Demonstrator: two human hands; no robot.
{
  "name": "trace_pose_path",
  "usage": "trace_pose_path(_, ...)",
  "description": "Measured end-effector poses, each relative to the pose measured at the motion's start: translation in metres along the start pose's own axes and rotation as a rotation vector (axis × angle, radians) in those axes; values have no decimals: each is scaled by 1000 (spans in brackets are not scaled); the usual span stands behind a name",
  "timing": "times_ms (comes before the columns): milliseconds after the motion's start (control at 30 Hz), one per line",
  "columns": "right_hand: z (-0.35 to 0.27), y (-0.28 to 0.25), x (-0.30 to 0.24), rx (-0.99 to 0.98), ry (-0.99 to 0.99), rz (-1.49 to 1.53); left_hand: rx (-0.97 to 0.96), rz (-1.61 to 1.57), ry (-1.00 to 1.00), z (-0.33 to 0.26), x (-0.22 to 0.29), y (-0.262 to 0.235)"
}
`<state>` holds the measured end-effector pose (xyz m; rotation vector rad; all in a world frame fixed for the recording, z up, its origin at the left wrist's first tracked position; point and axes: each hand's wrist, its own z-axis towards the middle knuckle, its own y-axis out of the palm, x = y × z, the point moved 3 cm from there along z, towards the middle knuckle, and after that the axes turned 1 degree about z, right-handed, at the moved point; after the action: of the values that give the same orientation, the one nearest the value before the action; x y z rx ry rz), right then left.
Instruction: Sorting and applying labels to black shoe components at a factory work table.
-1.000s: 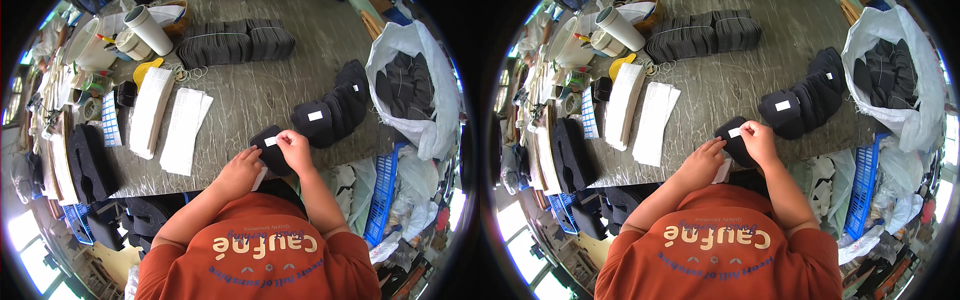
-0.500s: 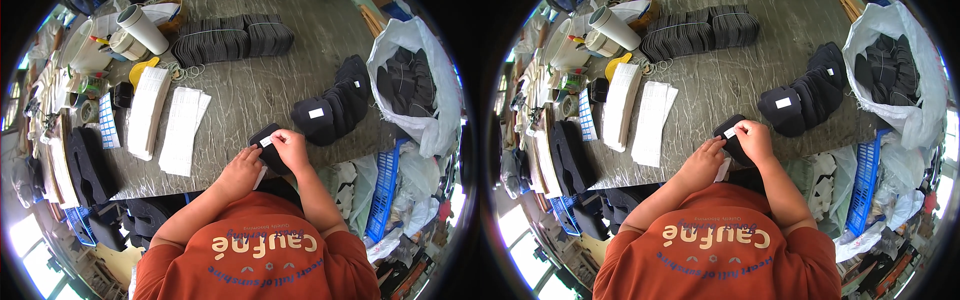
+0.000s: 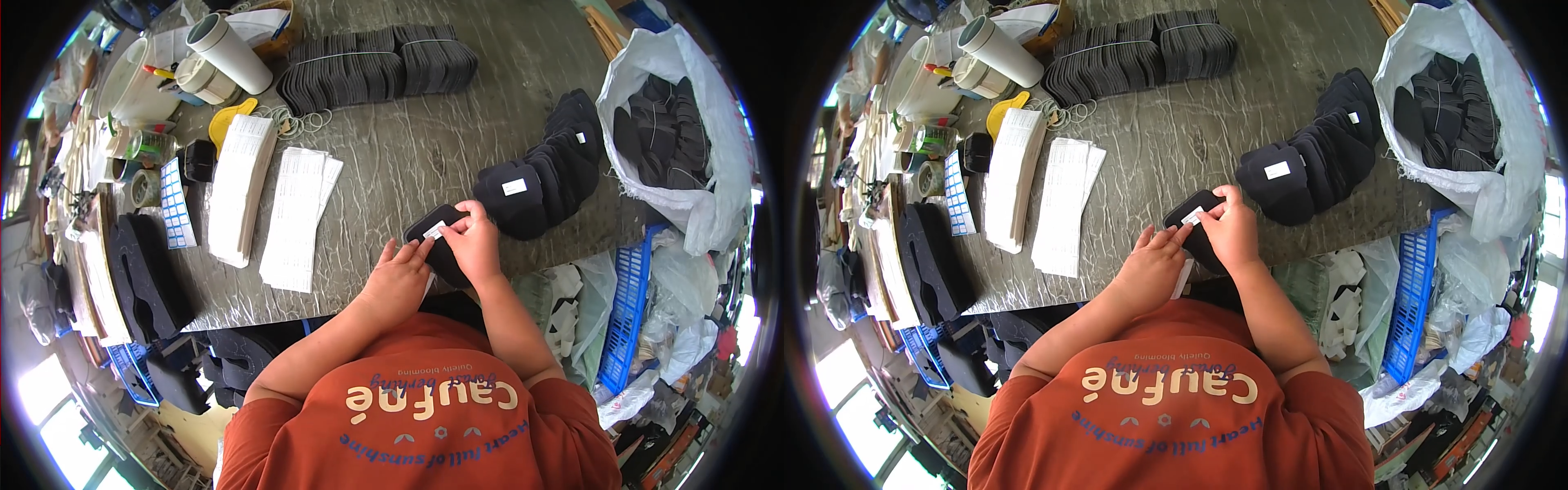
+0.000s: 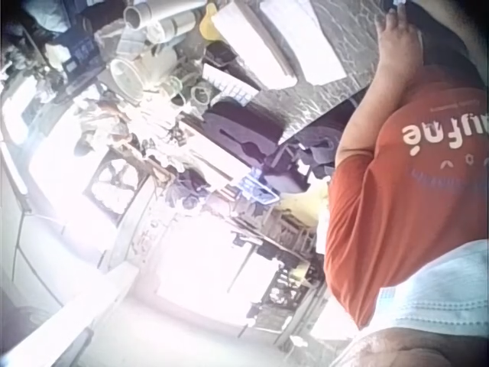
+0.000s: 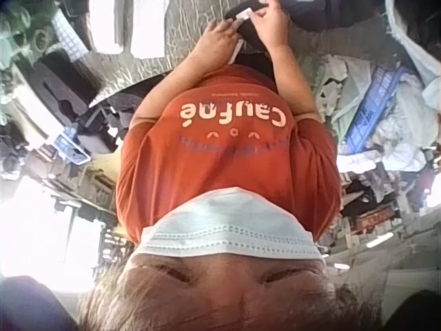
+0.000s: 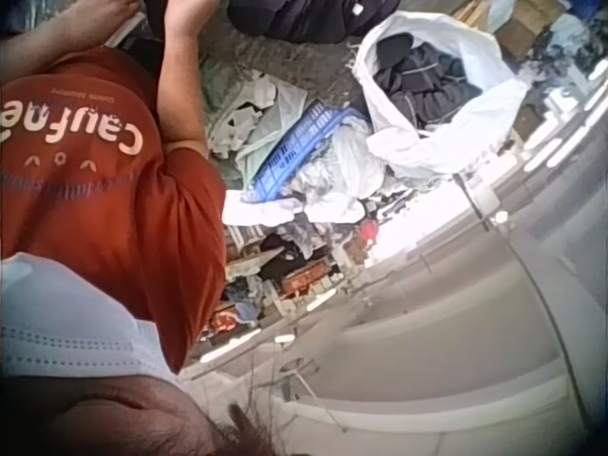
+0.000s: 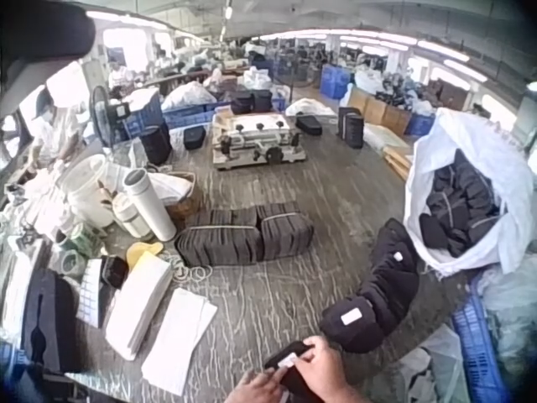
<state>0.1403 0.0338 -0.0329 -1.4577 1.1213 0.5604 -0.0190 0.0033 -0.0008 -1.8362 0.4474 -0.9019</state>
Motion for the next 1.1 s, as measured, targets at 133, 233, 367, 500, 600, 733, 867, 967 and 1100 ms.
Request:
trace_pose_path(133, 3, -1, -7, 25, -45, -84, 0, 9, -10, 1, 1, -3)
trace_pose_path(233, 9, -3, -2, 18, -72, -178, 61, 4, -2, 10, 1, -7)
trace_pose_path(367, 8, -4, -2, 223, -559, -272, -9, -60, -42, 21, -5, -15)
trace_pose_path(500, 8, -8, 4, 133, -424, -165, 2, -57, 56, 12, -14, -21)
trace_pose_path(600, 17, -25, -4, 14, -302, -104, 159, -242, 81, -7, -24, -4)
trace_pose_path(733, 33, -75, -16, 189, -290, -176, 99, -362, 36, -5, -31, -7)
trace_pose_path(867, 19, -83, -44, 376, -541, -403, 235, -763, -268, -2, -35, -9)
trace_pose_path(967, -21, -40, -54, -169, -462, -191, 403, -1106, -456, -3, -38, 3)
trace_pose_path(1100, -42, -8, -47, -360, -186, 110, 415, -1217, -605, -5, -38, -9)
